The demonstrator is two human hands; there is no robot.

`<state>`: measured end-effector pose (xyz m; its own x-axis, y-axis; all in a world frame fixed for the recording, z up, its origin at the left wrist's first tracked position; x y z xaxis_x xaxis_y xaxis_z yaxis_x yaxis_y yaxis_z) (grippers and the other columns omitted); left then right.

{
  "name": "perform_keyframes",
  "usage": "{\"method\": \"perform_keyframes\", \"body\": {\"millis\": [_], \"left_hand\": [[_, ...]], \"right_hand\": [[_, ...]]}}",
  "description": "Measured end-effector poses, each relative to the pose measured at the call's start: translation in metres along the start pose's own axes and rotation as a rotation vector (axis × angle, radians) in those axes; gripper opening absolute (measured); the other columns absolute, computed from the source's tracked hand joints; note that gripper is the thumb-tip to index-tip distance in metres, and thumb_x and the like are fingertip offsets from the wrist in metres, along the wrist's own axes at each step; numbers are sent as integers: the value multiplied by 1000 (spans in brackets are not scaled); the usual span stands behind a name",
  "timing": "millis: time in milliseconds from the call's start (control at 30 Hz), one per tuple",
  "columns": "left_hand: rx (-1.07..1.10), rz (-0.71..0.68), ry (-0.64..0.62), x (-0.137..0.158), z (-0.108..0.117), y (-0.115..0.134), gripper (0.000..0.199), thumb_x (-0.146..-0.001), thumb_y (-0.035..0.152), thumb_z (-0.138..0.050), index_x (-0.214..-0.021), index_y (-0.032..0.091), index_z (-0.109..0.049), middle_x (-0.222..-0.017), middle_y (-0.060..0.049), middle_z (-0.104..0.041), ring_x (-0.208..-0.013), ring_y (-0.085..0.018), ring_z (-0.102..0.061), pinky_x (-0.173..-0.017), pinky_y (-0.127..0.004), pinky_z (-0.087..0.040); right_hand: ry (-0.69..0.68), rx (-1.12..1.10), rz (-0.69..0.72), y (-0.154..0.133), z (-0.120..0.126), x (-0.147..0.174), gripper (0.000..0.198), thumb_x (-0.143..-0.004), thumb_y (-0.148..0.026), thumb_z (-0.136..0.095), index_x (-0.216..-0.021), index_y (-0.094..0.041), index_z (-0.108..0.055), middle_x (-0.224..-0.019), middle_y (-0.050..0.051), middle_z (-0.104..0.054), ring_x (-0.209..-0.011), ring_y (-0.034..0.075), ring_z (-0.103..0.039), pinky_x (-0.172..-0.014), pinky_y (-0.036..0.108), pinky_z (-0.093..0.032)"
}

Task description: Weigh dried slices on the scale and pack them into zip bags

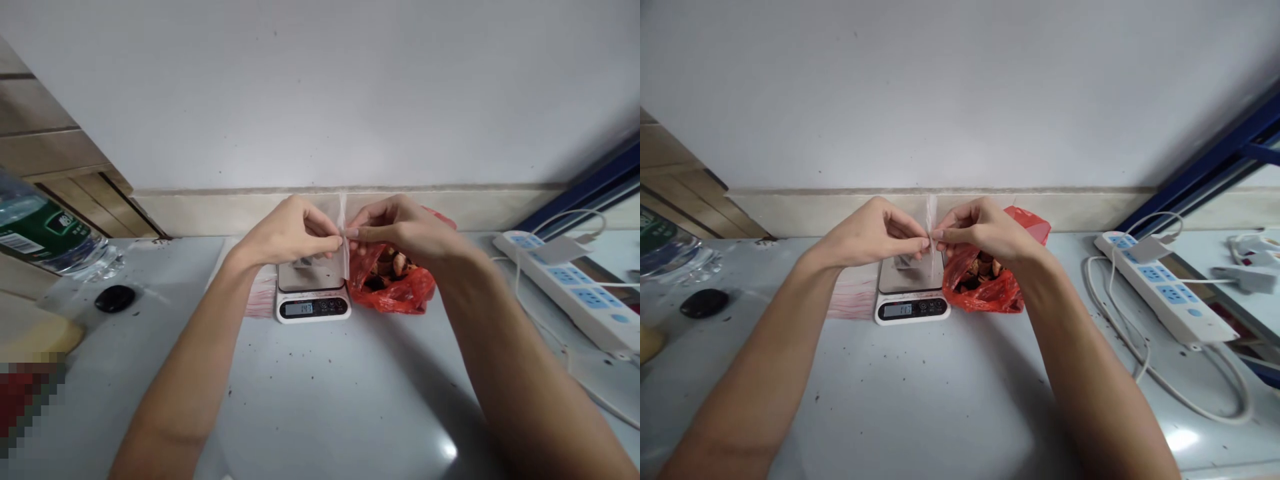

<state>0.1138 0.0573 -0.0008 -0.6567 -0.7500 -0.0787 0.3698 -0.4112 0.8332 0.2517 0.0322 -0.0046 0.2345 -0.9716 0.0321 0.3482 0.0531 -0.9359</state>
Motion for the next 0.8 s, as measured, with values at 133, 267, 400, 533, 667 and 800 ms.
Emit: {"method": "perform_keyframes", "body": {"millis": [133,267,400,533,667,800], "left_hand": [[-39,-1,7,0,-1,1,16,-76,24,-70,-63,19,-78,-66,-3,-76,-60,-16,-66,-52,-25,-45],[-9,23,23,-2,-3,1,15,-74,22,-68,-62,18,-77,-62,-2,-74,-58,-14,-63,-51,-24,-44],[2,38,11,-5,-7,-1,14,-70,19,-65,-63,17,-77,-59,-1,-71,-57,-13,-62,-50,-22,-42],[-8,34,2,-6,-10,-1,15,-67,20,-62,-60,17,-75,-57,0,-70,-56,-13,-60,-49,-22,-41],[-23,43,-2,-5,-11,-1,16,-66,22,-61,-58,17,-74,-57,0,-69,-55,-13,-60,-48,-22,-40],[6,45,-3,-5,-15,1,14,-66,21,-62,-56,18,-72,-56,0,-69,-55,-13,-62,-48,-21,-41]], "right_hand": [[-18,-19,30,2,-1,-1,23,-63,-38,-86,-65,-19,-74,-62,2,-69,-58,14,-59,-55,28,-45],[-19,-25,14,5,1,0,14,-66,-32,-83,-66,-20,-76,-65,2,-71,-60,15,-63,-56,27,-50],[-50,-25,-14,9,1,1,8,-66,-29,-80,-65,-22,-77,-66,3,-74,-61,17,-67,-57,28,-54],[-22,-6,-13,9,2,0,6,-63,-26,-73,-61,-21,-75,-62,2,-73,-58,16,-67,-56,25,-54],[-2,66,-20,5,2,1,10,-63,-27,-66,-57,-19,-67,-56,-1,-65,-49,11,-57,-45,21,-42],[6,134,-41,0,-1,3,12,-64,-27,-62,-54,-20,-62,-51,-3,-57,-46,10,-49,-43,22,-35]]}}
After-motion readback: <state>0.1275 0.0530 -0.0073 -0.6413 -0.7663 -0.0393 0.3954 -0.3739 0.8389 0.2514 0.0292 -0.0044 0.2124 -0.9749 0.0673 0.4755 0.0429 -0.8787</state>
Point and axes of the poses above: each hand's wrist, its own x-axis away from the middle knuckle, its own z-axis out of the back of the hand, y = z × x, the point moved 7 cm from there along -x, towards the middle knuckle
